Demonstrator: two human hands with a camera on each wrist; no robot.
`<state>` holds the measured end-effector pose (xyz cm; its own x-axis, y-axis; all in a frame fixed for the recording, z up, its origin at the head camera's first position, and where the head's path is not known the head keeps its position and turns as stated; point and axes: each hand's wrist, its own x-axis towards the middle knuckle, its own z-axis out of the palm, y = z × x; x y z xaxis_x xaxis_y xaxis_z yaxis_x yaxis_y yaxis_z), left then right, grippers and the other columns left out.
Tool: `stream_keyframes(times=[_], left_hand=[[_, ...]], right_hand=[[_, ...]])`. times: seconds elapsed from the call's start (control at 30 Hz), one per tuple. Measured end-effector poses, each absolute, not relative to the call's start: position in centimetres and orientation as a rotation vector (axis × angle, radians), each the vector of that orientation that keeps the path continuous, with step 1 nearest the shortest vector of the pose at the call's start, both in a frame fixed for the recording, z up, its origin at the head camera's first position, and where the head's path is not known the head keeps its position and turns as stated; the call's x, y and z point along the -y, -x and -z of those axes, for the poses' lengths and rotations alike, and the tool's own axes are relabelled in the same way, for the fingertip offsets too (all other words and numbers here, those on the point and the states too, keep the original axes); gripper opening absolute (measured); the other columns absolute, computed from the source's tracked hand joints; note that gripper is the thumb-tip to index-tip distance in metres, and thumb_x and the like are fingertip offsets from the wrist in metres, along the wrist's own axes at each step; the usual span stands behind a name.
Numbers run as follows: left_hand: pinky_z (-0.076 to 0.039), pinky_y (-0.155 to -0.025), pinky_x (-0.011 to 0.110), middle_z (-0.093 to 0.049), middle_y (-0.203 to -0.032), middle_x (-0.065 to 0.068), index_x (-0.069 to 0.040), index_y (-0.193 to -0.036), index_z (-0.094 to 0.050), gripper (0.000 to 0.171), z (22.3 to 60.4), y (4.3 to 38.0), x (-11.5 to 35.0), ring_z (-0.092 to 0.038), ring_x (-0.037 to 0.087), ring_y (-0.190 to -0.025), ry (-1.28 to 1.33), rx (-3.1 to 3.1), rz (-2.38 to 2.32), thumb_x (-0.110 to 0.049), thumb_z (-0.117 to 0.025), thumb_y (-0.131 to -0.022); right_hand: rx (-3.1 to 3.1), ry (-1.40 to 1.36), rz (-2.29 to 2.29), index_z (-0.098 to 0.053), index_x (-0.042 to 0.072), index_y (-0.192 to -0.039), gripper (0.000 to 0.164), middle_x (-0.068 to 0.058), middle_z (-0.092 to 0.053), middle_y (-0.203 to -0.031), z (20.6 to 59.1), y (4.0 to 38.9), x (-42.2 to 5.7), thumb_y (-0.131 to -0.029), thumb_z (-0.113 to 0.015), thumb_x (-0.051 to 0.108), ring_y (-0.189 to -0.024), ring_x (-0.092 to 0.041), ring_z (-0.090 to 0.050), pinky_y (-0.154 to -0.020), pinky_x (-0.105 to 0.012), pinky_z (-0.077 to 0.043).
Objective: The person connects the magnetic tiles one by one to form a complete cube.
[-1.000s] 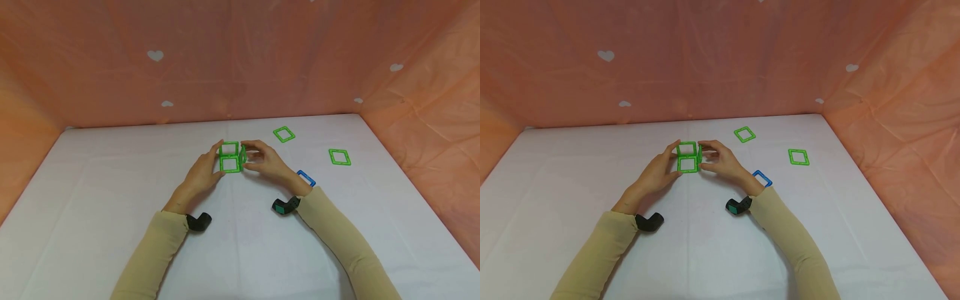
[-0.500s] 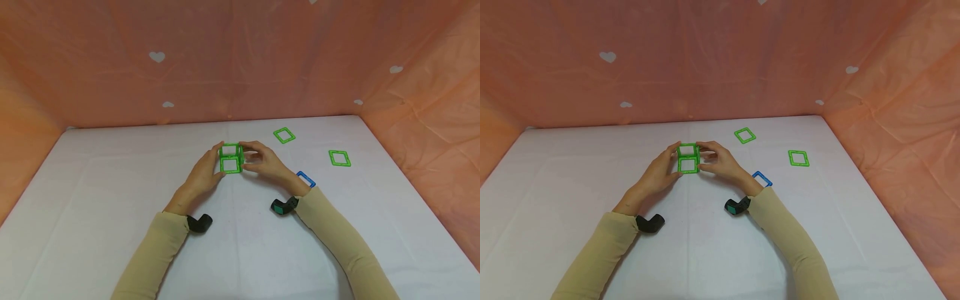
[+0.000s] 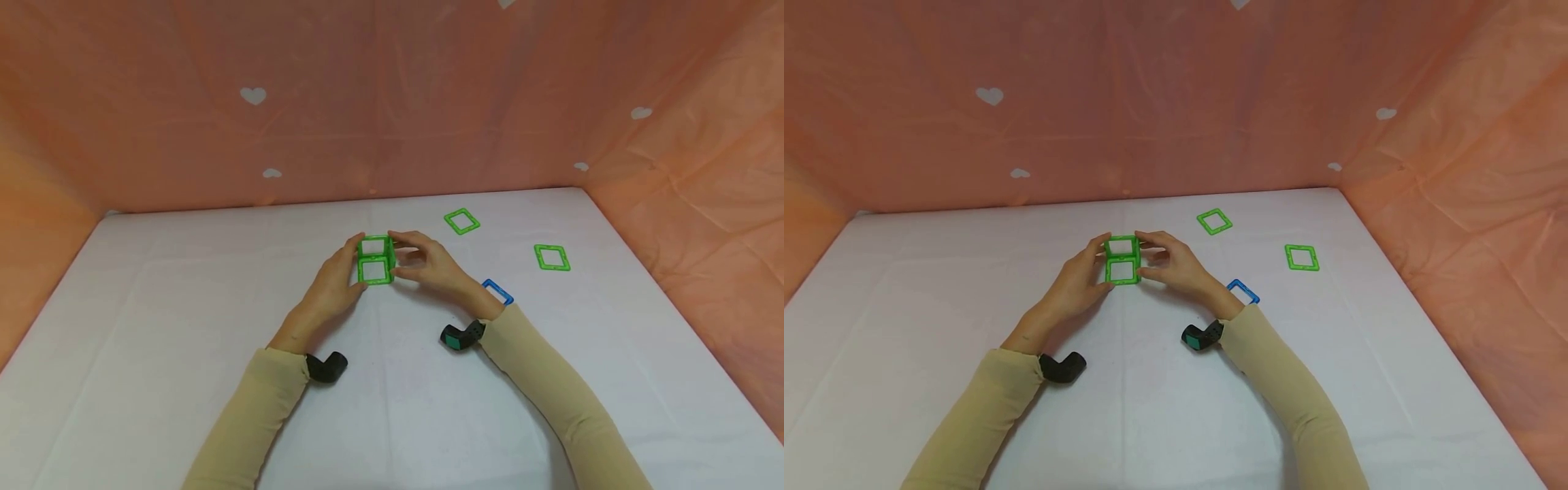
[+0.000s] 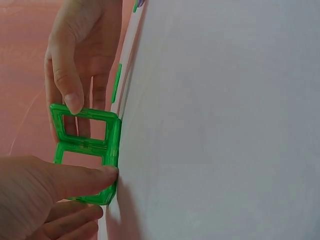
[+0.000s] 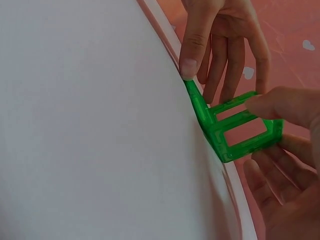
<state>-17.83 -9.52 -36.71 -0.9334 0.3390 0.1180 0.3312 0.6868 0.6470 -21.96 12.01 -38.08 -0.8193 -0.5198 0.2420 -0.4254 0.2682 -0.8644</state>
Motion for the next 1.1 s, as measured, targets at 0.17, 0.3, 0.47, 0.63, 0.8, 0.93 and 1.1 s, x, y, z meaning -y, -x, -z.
stream_keyframes(times=[0.17, 0.3, 0.47, 0.63, 0.8, 0.93, 1.1], left_hand=[[-0.038, -0.106, 0.052, -0.048, -0.139, 0.026, -0.004, -0.149, -0.022, 0.083, 36.5, 17.7, 9.5, -0.045, 0.041, -0.129, -0.550, -2.876, -1.086, 0.001, -0.071, -0.082], [-0.036, -0.107, 0.052, -0.048, -0.140, 0.025, -0.006, -0.150, -0.022, 0.084, 36.4, 17.7, 9.6, -0.043, 0.040, -0.131, -0.530, -2.863, -1.080, -0.001, -0.071, -0.082], [-0.035, -0.108, 0.052, -0.045, -0.142, 0.025, -0.004, -0.151, -0.020, 0.086, 36.3, 17.7, 9.5, -0.041, 0.039, -0.133, -0.535, -2.846, -1.086, -0.004, -0.072, -0.083], [-0.036, -0.107, 0.052, -0.041, -0.143, 0.025, -0.003, -0.151, -0.020, 0.086, 36.3, 17.6, 9.5, -0.043, 0.039, -0.130, -0.536, -2.856, -1.078, -0.008, -0.072, -0.083], [-0.035, -0.109, 0.051, -0.038, -0.145, 0.024, -0.003, -0.150, -0.022, 0.083, 36.3, 17.4, 9.5, -0.041, 0.038, -0.132, -0.534, -2.860, -1.081, -0.010, -0.072, -0.084], [-0.034, -0.109, 0.052, -0.042, -0.143, 0.026, -0.001, -0.148, -0.024, 0.080, 36.3, 17.3, 9.7, -0.041, 0.039, -0.133, -0.554, -2.860, -1.105, -0.010, -0.071, -0.084], [-0.035, -0.108, 0.053, -0.046, -0.138, 0.027, 0.002, -0.146, -0.027, 0.075, 36.2, 17.1, 9.9, -0.044, 0.040, -0.130, -0.584, -2.879, -1.123, -0.012, -0.070, -0.085]], right_hand=[[-2.434, 0.894, 1.601, -0.044, -0.007, -0.139, 0.065, -0.022, -0.051, -0.134, 37.9, 21.9, -12.0, -0.080, -0.073, -0.003, -0.124, -0.034, -0.051, -0.099, -0.045, -0.047], [-2.413, 0.848, 1.635, -0.043, -0.008, -0.139, 0.060, -0.022, -0.052, -0.135, 37.7, 21.8, -11.9, -0.085, -0.069, 0.000, -0.123, -0.035, -0.052, -0.100, -0.046, -0.046], [-2.343, 0.841, 1.721, -0.045, -0.010, -0.136, 0.052, -0.026, -0.052, -0.134, 37.8, 21.7, -12.0, -0.088, -0.064, -0.003, -0.121, -0.039, -0.053, -0.099, -0.049, -0.046], [-2.351, 0.824, 1.697, -0.047, -0.007, -0.135, 0.051, -0.024, -0.052, -0.134, 37.7, 21.8, -12.2, -0.088, -0.065, -0.001, -0.119, -0.037, -0.056, -0.099, -0.046, -0.047], [-2.431, 0.794, 1.616, -0.055, 0.000, -0.130, 0.046, -0.016, -0.060, -0.128, 37.3, 21.9, -12.6, -0.088, -0.069, 0.009, -0.111, -0.030, -0.062, -0.095, -0.040, -0.050], [-2.429, 0.796, 1.609, -0.059, -0.001, -0.126, 0.040, -0.017, -0.062, -0.123, 37.2, 22.2, -12.9, -0.088, -0.069, 0.008, -0.108, -0.029, -0.063, -0.091, -0.037, -0.052], [-2.377, 0.791, 1.650, -0.060, -0.003, -0.122, 0.035, -0.020, -0.063, -0.120, 37.1, 22.3, -13.0, -0.089, -0.067, 0.005, -0.103, -0.029, -0.064, -0.084, -0.032, -0.055]])
